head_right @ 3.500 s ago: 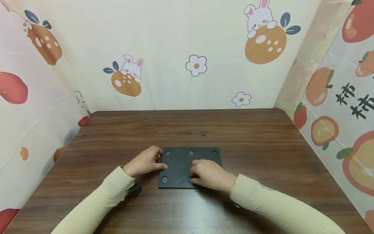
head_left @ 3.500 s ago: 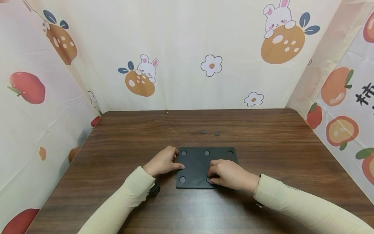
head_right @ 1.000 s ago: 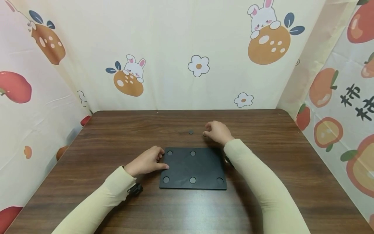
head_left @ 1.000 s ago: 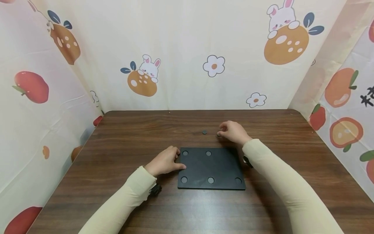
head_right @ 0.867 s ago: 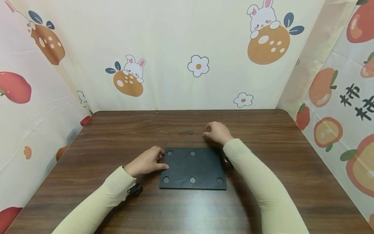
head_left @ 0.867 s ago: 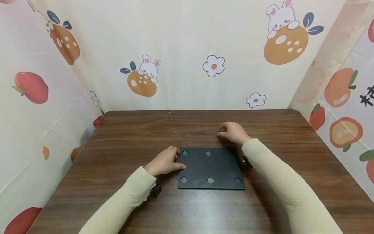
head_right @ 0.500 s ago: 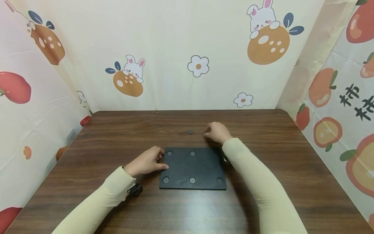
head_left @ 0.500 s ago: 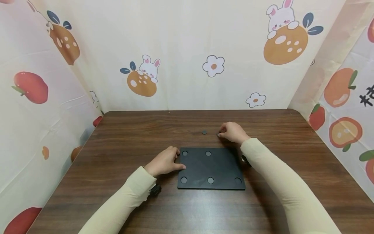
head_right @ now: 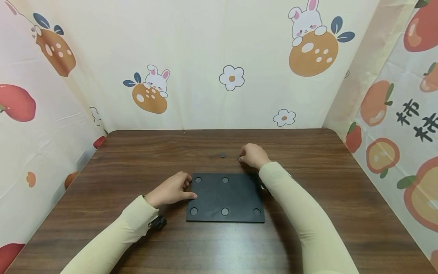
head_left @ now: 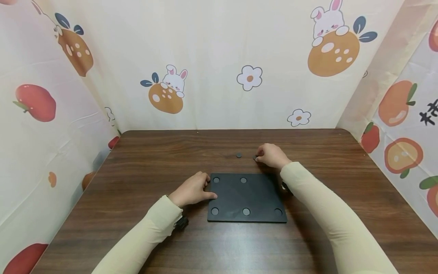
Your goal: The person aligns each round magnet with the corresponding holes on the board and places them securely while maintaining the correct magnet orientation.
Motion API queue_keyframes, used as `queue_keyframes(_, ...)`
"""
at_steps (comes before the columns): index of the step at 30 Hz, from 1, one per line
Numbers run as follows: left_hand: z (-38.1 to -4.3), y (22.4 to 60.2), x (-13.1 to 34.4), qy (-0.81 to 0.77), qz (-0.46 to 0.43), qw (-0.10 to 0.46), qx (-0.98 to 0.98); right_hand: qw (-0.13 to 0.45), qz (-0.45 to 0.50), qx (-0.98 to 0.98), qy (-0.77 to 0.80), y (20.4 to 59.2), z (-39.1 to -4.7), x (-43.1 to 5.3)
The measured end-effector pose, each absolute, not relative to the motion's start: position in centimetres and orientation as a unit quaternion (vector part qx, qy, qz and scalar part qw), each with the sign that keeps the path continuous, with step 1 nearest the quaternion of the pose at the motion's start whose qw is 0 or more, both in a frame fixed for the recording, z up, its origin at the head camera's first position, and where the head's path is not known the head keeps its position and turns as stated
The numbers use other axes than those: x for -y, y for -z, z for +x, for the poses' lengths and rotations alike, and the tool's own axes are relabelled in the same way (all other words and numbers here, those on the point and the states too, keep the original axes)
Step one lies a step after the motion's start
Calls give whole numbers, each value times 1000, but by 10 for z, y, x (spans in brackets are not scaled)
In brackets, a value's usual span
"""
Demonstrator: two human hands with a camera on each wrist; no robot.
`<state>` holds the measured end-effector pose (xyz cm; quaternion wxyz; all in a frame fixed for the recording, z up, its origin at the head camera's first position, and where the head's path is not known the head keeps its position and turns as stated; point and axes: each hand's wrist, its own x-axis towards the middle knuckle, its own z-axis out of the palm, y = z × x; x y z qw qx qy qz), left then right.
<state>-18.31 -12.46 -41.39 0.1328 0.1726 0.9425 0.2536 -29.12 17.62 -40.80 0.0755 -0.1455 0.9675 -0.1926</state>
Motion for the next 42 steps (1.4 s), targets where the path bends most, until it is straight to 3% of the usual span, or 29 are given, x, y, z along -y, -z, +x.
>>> queue_keyframes(42, -183, 411, 125, -249, 178, 136, -942, 44, -173, -962, 207, 397, -276, -184)
